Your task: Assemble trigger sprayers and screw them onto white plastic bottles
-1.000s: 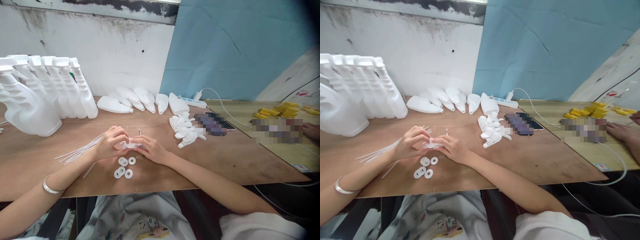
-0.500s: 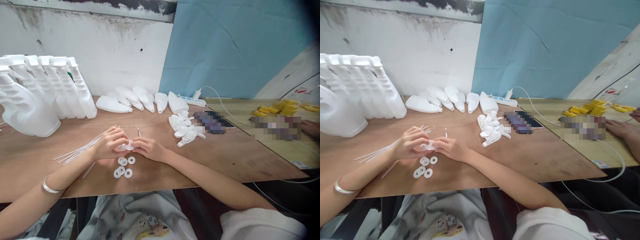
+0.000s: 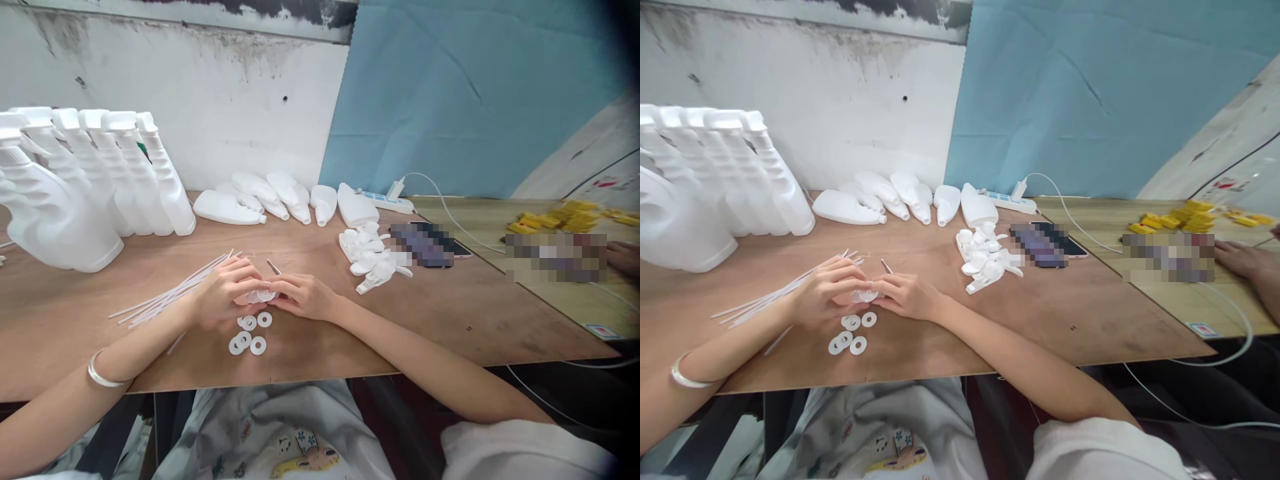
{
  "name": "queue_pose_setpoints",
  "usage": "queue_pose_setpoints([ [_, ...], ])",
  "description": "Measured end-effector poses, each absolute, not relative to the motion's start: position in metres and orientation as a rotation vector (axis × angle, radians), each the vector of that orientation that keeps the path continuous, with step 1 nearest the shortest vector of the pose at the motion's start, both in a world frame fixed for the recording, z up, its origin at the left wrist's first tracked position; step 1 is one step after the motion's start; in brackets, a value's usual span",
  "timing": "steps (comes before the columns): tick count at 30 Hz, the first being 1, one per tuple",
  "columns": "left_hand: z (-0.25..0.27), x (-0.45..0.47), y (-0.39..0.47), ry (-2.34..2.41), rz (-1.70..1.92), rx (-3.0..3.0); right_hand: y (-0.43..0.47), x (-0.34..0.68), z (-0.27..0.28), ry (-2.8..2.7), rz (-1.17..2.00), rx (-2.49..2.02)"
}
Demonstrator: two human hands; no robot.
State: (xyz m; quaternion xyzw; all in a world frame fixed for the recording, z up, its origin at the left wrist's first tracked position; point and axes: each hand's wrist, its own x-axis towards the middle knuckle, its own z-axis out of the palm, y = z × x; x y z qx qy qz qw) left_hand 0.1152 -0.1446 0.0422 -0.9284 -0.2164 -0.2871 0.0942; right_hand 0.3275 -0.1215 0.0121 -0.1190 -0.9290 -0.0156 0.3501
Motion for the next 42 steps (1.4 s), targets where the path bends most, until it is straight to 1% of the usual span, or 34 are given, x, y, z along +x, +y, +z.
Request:
queue_pose_setpoints([
  [13, 0.041, 0.112, -0.143, -0.629, -0.757, -2.737, -0.121, 0.329, 0.011, -2.468, -0.035, -0.344],
  [25, 0.041, 0.112, -0.141, -0.599, -0.852, -2.754, -0.122, 0.329, 0.017, -2.477, 0.063, -0.351],
  [37, 0.040, 0.111, -0.139, -0.676, -0.850, -2.813, -0.121, 0.327, 0.017, -2.432, 0.212, -0.418],
  [42, 0.039, 0.111, -0.134, -0.697, -0.783, -2.784, -0.121, 0.326, 0.022, -2.460, 0.225, -0.455],
])
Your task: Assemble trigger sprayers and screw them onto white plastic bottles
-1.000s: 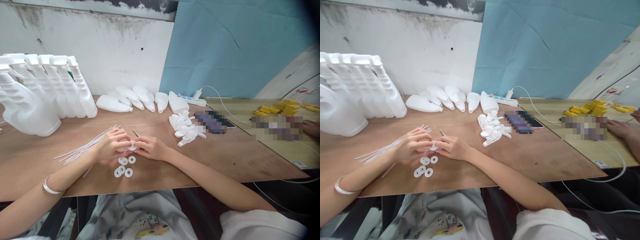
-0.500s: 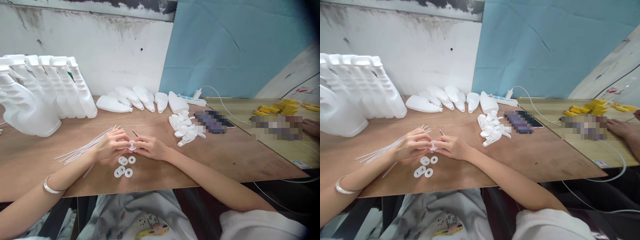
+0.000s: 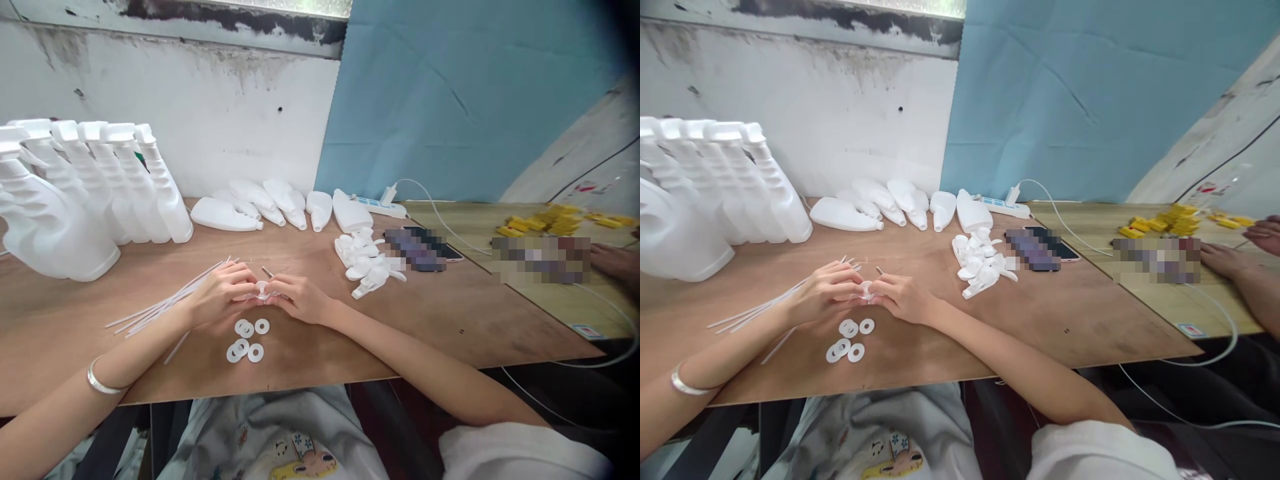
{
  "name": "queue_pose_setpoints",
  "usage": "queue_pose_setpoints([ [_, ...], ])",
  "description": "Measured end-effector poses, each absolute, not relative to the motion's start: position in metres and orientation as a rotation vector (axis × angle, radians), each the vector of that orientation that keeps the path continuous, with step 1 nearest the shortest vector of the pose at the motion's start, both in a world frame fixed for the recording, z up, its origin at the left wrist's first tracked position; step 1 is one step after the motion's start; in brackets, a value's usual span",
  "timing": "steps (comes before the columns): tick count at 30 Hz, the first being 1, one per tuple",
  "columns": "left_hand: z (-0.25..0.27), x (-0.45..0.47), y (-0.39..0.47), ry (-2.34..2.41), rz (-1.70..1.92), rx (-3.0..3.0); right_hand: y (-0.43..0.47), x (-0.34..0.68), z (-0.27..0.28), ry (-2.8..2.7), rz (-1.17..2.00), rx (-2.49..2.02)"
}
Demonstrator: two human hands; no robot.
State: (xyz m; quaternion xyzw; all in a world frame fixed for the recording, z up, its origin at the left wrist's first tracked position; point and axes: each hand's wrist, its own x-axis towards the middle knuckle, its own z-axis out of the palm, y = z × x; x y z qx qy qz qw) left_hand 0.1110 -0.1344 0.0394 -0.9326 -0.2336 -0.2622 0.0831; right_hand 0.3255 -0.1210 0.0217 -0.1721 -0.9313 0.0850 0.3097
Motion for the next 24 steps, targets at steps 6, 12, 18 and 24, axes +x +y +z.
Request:
queue_pose_setpoints([
  [6, 0.038, 0.111, -0.133, -0.777, -0.762, -2.763, -0.121, 0.325, 0.019, -2.466, 0.103, -0.504],
  [12, 0.040, 0.113, -0.141, -0.687, -0.730, -2.604, -0.123, 0.326, 0.009, -2.365, 0.131, -0.500],
  [18, 0.042, 0.121, -0.147, -0.759, -0.744, -2.604, -0.125, 0.326, 0.008, -2.330, 0.107, -0.514],
  [24, 0.041, 0.124, -0.149, -0.752, -0.757, -2.668, -0.125, 0.325, 0.009, -2.317, 0.090, -0.503],
])
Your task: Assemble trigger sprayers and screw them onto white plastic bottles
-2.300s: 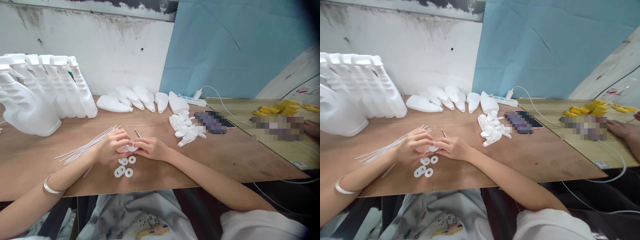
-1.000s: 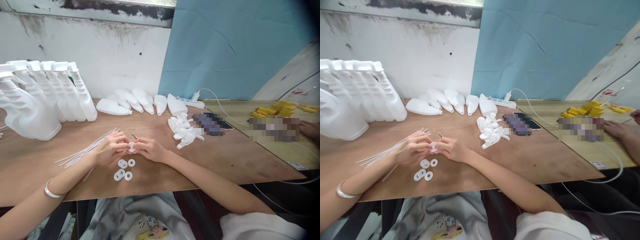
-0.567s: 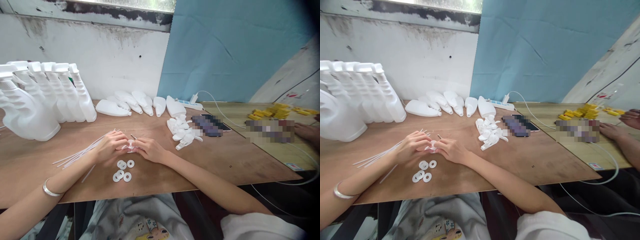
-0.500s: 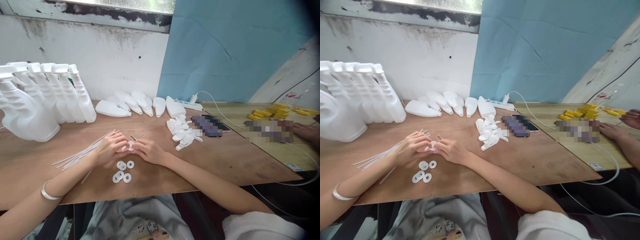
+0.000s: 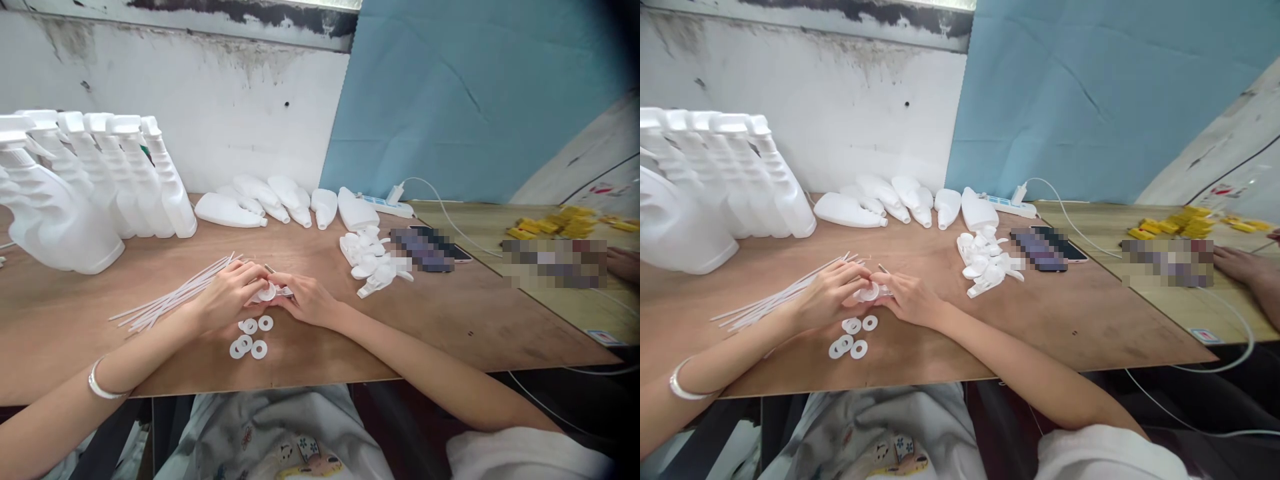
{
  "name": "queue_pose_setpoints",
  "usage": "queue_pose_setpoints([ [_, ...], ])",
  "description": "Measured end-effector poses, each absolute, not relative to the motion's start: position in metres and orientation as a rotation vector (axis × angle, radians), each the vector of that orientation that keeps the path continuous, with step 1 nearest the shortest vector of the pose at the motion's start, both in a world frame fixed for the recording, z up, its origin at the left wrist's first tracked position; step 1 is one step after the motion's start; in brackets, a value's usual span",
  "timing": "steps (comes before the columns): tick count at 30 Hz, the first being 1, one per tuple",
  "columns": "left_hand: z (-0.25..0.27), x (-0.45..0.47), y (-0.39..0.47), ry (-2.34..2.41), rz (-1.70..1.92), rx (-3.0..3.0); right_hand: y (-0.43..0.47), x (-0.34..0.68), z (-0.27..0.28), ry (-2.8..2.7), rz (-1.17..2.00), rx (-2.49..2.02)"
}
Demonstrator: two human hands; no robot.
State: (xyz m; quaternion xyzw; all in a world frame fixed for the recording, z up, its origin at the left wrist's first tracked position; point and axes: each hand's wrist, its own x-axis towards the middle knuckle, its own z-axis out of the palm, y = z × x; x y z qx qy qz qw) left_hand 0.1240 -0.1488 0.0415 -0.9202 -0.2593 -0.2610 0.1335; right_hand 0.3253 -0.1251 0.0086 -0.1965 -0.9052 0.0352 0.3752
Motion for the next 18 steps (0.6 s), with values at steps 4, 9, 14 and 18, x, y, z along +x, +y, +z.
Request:
queue_pose_setpoints([
  [4, 0.0407, 0.1255, -0.1479, -0.819, -0.789, -2.674, -0.1247, 0.3250, 0.0094, -2.324, 0.167, -0.532],
  [9, 0.0391, 0.1252, -0.1479, -0.918, -0.753, -2.709, -0.1241, 0.3250, 0.0108, -2.329, 0.267, -0.580],
  [14, 0.0342, 0.1214, -0.1450, -0.963, -0.739, -2.682, -0.1238, 0.3262, 0.0115, -2.370, 0.272, -0.636],
  [18, 0.0334, 0.1214, -0.1440, -0.994, -0.726, -2.663, -0.1236, 0.3270, 0.0113, -2.374, 0.260, -0.649],
])
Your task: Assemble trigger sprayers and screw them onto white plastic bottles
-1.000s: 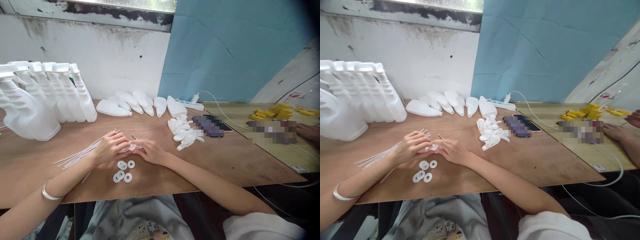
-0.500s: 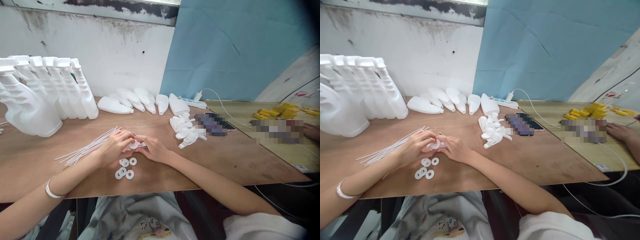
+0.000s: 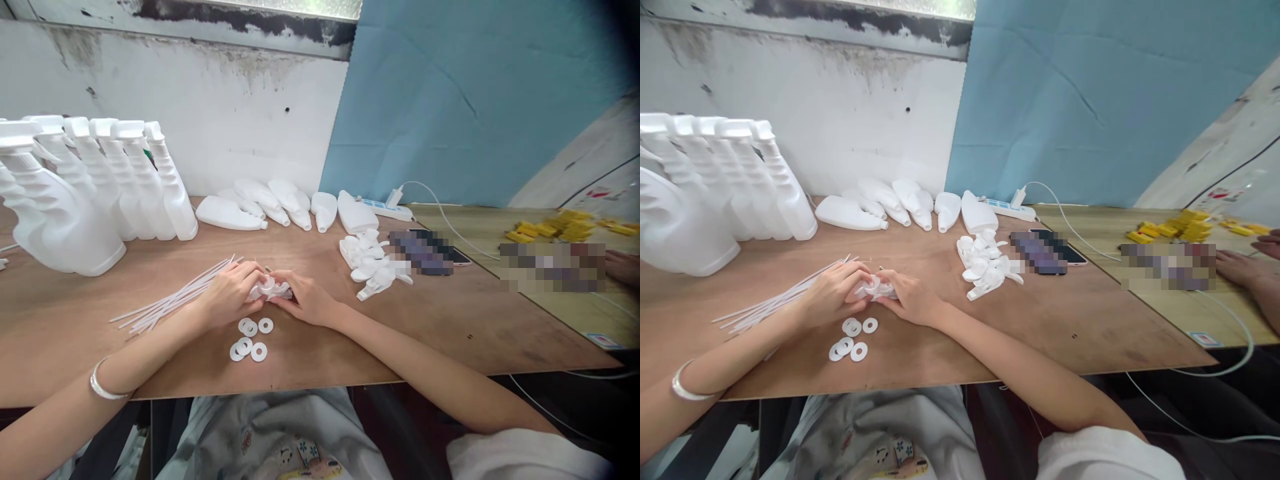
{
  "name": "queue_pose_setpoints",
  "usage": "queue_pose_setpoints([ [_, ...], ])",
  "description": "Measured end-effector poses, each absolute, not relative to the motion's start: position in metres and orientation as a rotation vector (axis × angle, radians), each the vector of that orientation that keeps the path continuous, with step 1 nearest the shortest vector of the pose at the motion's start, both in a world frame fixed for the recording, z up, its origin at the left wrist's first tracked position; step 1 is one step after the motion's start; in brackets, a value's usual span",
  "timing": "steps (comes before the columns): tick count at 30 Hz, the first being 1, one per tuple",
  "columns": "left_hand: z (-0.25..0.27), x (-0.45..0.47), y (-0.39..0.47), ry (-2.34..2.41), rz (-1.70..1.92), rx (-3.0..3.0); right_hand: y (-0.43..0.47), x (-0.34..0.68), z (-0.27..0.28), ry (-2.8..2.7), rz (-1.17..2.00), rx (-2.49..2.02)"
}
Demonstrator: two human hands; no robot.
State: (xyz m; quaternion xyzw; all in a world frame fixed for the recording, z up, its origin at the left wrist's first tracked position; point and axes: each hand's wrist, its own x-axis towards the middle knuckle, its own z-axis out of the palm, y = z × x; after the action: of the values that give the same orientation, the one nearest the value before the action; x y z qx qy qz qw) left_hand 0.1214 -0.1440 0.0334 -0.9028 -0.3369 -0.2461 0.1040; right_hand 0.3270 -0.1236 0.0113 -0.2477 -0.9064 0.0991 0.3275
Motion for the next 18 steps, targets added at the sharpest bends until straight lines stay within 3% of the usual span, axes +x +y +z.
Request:
queue_pose_setpoints([
  [9, 0.0306, 0.1245, -0.1442, -1.030, -0.591, -2.819, -0.1231, 0.3277, 0.0107, -2.380, 0.218, -0.605],
  [18, 0.0339, 0.1266, -0.1446, -1.066, -0.709, -2.833, -0.1228, 0.3284, 0.0093, -2.388, 0.222, -0.610],
])
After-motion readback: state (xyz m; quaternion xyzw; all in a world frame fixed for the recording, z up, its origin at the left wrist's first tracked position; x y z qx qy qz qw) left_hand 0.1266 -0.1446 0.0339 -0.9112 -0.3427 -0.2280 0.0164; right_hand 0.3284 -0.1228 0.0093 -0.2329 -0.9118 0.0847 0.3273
